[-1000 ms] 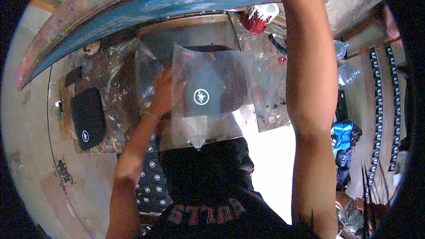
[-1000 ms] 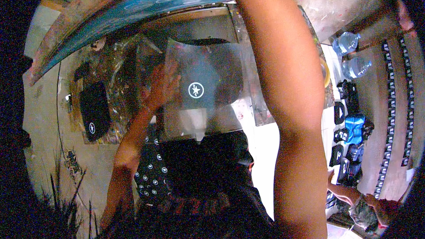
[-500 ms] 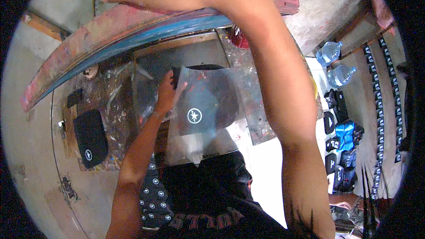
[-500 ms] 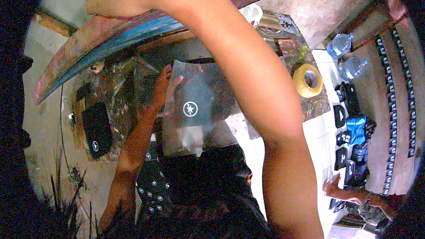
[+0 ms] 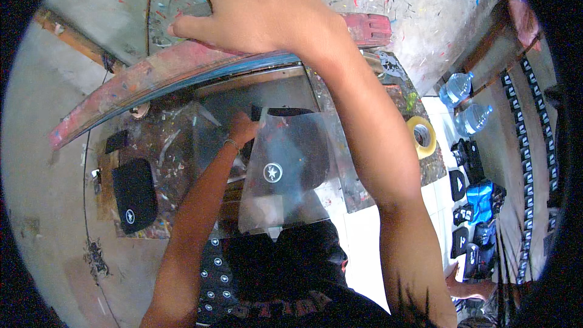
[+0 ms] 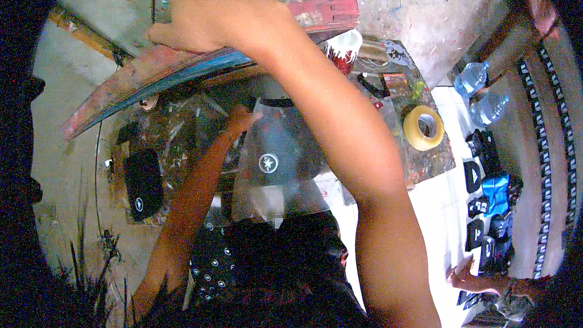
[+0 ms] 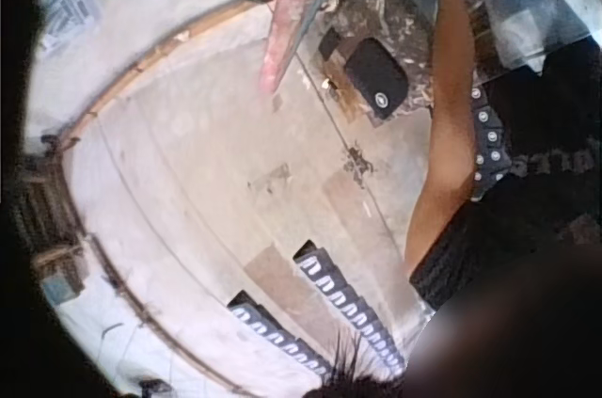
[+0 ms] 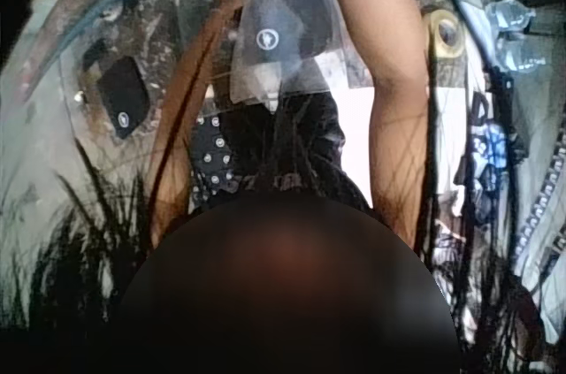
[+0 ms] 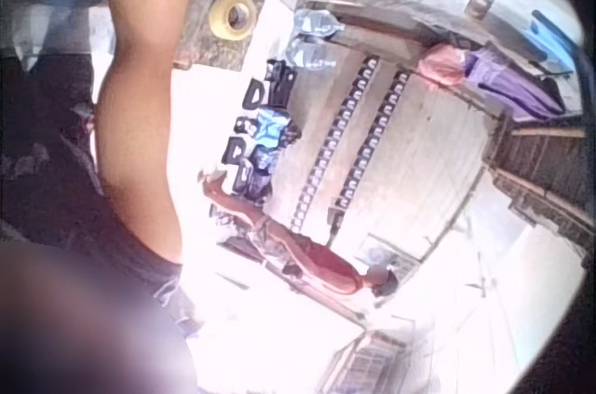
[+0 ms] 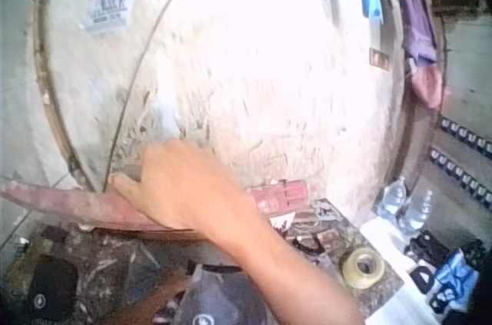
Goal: The person repeatedly places a black fabric piece with a white logo onto a screen printing frame, closes the frame, and uses a squeegee to pull ink across the screen. The person then opens the frame, removes the printed fabric, and repeats the process on multiple identical fabric pieces.
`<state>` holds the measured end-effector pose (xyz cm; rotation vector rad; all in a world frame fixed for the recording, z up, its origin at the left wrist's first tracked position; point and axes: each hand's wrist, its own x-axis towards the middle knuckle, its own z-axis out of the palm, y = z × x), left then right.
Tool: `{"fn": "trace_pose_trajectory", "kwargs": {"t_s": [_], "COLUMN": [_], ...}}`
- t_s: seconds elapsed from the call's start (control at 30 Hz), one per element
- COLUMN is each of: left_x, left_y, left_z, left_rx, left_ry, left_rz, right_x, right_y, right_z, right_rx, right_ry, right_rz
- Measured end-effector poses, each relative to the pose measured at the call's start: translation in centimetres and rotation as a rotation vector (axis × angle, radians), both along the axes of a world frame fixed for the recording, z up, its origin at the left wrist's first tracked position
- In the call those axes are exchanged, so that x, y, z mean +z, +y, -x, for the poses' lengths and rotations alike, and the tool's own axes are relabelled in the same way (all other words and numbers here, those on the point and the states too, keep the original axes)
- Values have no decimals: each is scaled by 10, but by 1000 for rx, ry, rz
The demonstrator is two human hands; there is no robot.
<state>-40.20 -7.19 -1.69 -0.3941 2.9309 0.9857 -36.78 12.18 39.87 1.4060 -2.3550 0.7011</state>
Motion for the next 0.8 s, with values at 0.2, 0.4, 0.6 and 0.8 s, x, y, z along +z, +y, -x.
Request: {"fn": "trace_pose_trajectory", "kwargs": {"t_s": [0.2, 0.4, 0.6, 0.8], "left_x": [-16, 4, 15, 17], "left_y": [-20, -32, -33, -36], "left_z": [11, -31, -56, -50], "left_rx": [-156, -64, 39, 12], "left_ry": [-76, -115, -31, -65], "left_rz": [-177, -293, -603, -657], "right_x": [11, -6, -2, 14], "right_y": [-3, -4, 0, 0], "right_z": [-2, 10, 9, -9], "right_rx": [-117, -21, 11, -45], "right_ry": [-221, -39, -67, -179], "right_rz": [-225, -162, -132, -198]}}
